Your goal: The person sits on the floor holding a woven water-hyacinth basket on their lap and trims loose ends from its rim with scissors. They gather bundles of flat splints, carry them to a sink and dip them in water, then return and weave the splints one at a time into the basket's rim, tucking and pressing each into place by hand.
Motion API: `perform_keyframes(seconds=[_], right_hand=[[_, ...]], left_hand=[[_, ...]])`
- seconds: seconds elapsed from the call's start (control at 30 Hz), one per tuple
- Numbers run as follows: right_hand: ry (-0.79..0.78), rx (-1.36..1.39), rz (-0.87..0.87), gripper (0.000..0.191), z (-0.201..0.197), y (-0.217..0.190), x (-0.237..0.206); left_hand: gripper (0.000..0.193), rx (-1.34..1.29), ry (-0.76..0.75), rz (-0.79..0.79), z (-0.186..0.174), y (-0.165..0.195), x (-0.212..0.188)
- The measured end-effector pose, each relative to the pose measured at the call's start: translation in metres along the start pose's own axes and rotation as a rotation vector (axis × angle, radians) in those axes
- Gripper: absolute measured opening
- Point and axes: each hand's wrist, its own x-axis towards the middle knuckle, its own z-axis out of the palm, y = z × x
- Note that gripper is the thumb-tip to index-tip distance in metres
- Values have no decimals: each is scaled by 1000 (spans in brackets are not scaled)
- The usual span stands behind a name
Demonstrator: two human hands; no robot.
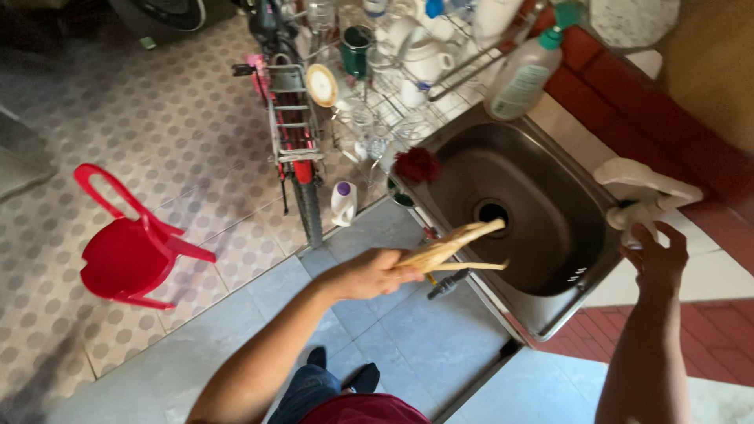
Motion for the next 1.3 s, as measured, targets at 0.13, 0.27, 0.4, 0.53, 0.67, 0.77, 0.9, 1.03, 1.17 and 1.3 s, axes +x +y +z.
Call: perform_keyframes(seconds=[0.13,0.27,0.4,0.53,0.67,0.77,0.9,1.03,1.17,1.3], right_hand=[[106,-158,34,35,16,-27,-33],[109,-246,-616,13,61,-30,-134],[-483,39,-279,55,140,-12,-309],[-600,284,117,49,224,-23,-415],[-661,85,-112,41,270,-30,-459],[-769,-110,-41,38,288,-40,-466],[-849,-281,-99,35,280,-91,-441],[-654,-222,-312,32,248,-156,-392],[-611,-176,-392,29,273,-154,-366],[-765,-213,-359,27,331,-91,-377]], left_hand=[[31,-29,76,127,21,-15,5],[33,123,183,162,42,-31,2],[35,395,381,229,67,-50,-3],[24,429,455,225,96,-81,-40],[33,552,345,114,85,-118,-101],[46,431,202,53,60,-145,-161],[56,257,214,-84,13,-174,-230],[47,267,471,-50,-9,-185,-286],[38,76,572,-76,-17,-200,-322],[31,-125,769,62,-10,-242,-344]])
